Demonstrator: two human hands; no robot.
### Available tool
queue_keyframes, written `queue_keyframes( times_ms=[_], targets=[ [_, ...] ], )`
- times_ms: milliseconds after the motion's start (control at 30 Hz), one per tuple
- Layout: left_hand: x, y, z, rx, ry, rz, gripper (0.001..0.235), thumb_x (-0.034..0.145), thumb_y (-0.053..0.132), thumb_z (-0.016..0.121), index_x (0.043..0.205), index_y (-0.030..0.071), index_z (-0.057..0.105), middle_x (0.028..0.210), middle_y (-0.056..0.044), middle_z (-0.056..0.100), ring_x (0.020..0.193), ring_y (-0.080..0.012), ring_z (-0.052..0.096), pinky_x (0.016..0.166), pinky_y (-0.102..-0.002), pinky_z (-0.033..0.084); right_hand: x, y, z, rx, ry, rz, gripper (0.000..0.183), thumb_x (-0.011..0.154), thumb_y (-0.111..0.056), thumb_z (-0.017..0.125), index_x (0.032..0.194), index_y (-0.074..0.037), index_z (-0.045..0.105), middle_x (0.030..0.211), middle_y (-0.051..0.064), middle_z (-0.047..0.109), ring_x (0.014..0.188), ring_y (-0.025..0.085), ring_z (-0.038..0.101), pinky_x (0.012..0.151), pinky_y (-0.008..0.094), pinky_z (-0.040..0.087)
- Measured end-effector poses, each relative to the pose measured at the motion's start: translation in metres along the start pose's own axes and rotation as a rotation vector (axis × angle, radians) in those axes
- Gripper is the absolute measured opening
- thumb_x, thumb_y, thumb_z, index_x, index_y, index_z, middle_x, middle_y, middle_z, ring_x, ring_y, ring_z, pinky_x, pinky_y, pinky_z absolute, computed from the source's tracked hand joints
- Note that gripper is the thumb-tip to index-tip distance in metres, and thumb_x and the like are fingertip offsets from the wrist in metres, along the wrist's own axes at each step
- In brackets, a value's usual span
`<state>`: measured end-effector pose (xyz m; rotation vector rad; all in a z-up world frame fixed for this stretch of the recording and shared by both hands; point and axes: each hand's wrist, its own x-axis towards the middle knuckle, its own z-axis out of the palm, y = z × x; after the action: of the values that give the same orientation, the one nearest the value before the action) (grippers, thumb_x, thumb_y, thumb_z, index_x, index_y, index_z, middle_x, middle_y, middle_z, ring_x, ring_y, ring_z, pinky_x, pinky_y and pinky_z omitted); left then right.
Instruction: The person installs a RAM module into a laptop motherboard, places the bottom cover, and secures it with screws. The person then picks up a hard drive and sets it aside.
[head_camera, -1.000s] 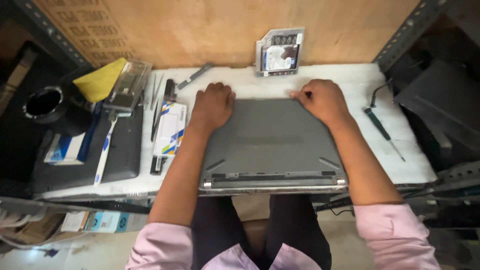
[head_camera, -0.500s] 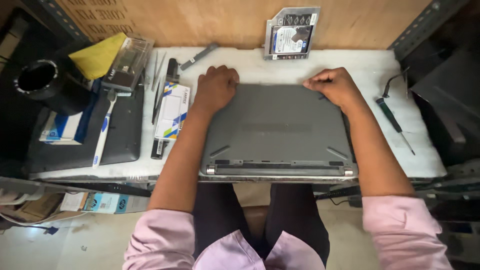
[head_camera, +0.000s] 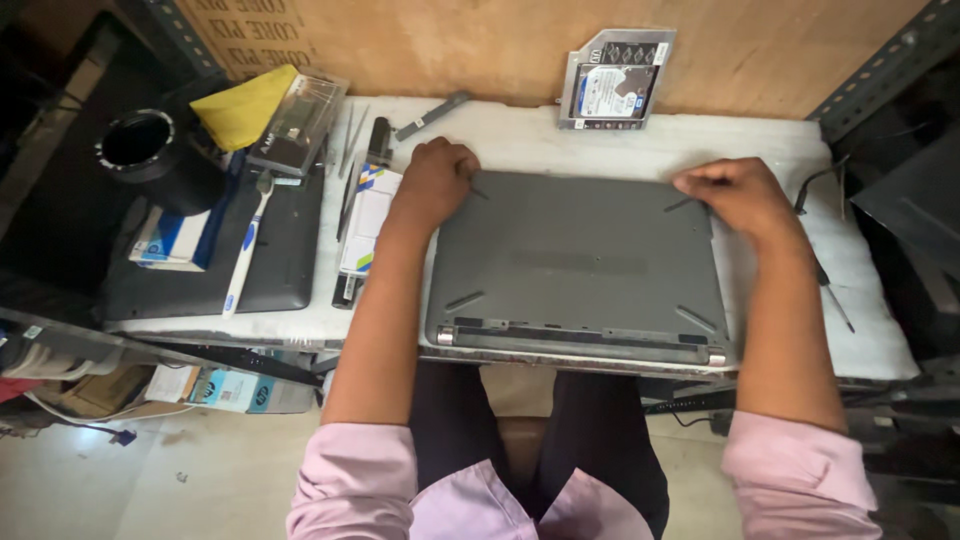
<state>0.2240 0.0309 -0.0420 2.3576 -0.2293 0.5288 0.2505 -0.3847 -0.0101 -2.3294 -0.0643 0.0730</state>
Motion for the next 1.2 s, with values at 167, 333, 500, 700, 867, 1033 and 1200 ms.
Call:
queue_keyframes(
  times_ms=[167, 333, 500, 700, 867, 1033, 1200],
  targets=[
    [0.007, 0.001, -0.002, -0.08, -0.004, -0.178, 0.012, 0.082, 0.018, 0.076, 0.084, 0.006, 0.078, 0.085, -0.019, 0.074, 0.085, -0.035, 0.073, 0.082, -0.042, 0.056, -0.009, -0.001, -0.006, 0.103, 0.03, 0.028, 0.026, 0.087, -0.026, 0.082, 0.108, -0.011, 0.082, 0.097, 0.002, 0.078, 0.091, 0.011, 0.065, 0.09, 0.028, 0.049],
    [0.012, -0.008, 0.0, -0.072, -0.046, -0.201, 0.016, 0.081, 0.024, 0.079, 0.086, 0.008, 0.079, 0.082, -0.017, 0.074, 0.08, -0.0329, 0.074, 0.077, -0.039, 0.057, 0.007, 0.018, -0.007, 0.046, 0.039, 0.045, 0.027, 0.085, -0.022, 0.085, 0.108, -0.01, 0.081, 0.096, 0.002, 0.077, 0.091, 0.011, 0.066, 0.088, 0.029, 0.048],
    [0.005, -0.007, -0.001, 0.028, 0.05, 0.011, 0.01, 0.08, 0.016, 0.076, 0.086, 0.01, 0.081, 0.087, -0.02, 0.074, 0.083, -0.0371, 0.073, 0.078, -0.045, 0.058, 0.015, 0.04, 0.004, 0.141, 0.072, -0.184, 0.022, 0.086, -0.022, 0.087, 0.1, -0.008, 0.078, 0.092, 0.0, 0.076, 0.082, 0.009, 0.066, 0.078, 0.026, 0.053],
    [-0.038, 0.043, -0.028, 0.335, 0.029, 0.047, 0.02, 0.097, 0.01, 0.061, 0.086, 0.004, 0.076, 0.086, -0.026, 0.07, 0.079, -0.0459, 0.069, 0.074, -0.054, 0.055, -0.044, 0.021, 0.015, -0.029, 0.318, -0.339, 0.02, 0.093, -0.022, 0.079, 0.11, -0.011, 0.079, 0.105, 0.008, 0.076, 0.089, 0.018, 0.07, 0.081, 0.029, 0.054],
    [-0.07, 0.06, -0.042, 0.136, 0.116, 0.204, 0.019, 0.103, 0.008, 0.054, 0.095, 0.001, 0.07, 0.09, -0.026, 0.069, 0.082, -0.0451, 0.067, 0.074, -0.051, 0.054, -0.081, 0.009, 0.013, -0.216, 0.302, -0.359, 0.028, 0.101, -0.023, 0.063, 0.126, -0.014, 0.074, 0.131, 0.006, 0.072, 0.11, 0.029, 0.063, 0.101, 0.037, 0.048],
    [-0.073, 0.07, -0.042, 0.198, 0.048, 0.018, 0.017, 0.103, 0.01, 0.056, 0.105, 0.002, 0.07, 0.091, -0.027, 0.07, 0.083, -0.0463, 0.067, 0.075, -0.053, 0.054, -0.09, -0.002, 0.008, -0.257, 0.233, -0.415, 0.035, 0.105, -0.028, 0.058, 0.135, -0.012, 0.068, 0.136, 0.011, 0.067, 0.125, 0.033, 0.059, 0.107, 0.04, 0.043],
    [-0.116, 0.084, -0.069, 0.043, -0.047, -0.044, 0.034, 0.094, 0.015, 0.063, 0.125, 0.003, 0.07, 0.121, -0.024, 0.069, 0.108, -0.0408, 0.067, 0.092, -0.045, 0.055, -0.147, -0.002, 0.003, -0.135, 0.146, -0.265, 0.046, 0.102, -0.036, 0.052, 0.139, -0.01, 0.062, 0.139, 0.012, 0.064, 0.129, 0.027, 0.059, 0.111, 0.035, 0.045]
  ],
)
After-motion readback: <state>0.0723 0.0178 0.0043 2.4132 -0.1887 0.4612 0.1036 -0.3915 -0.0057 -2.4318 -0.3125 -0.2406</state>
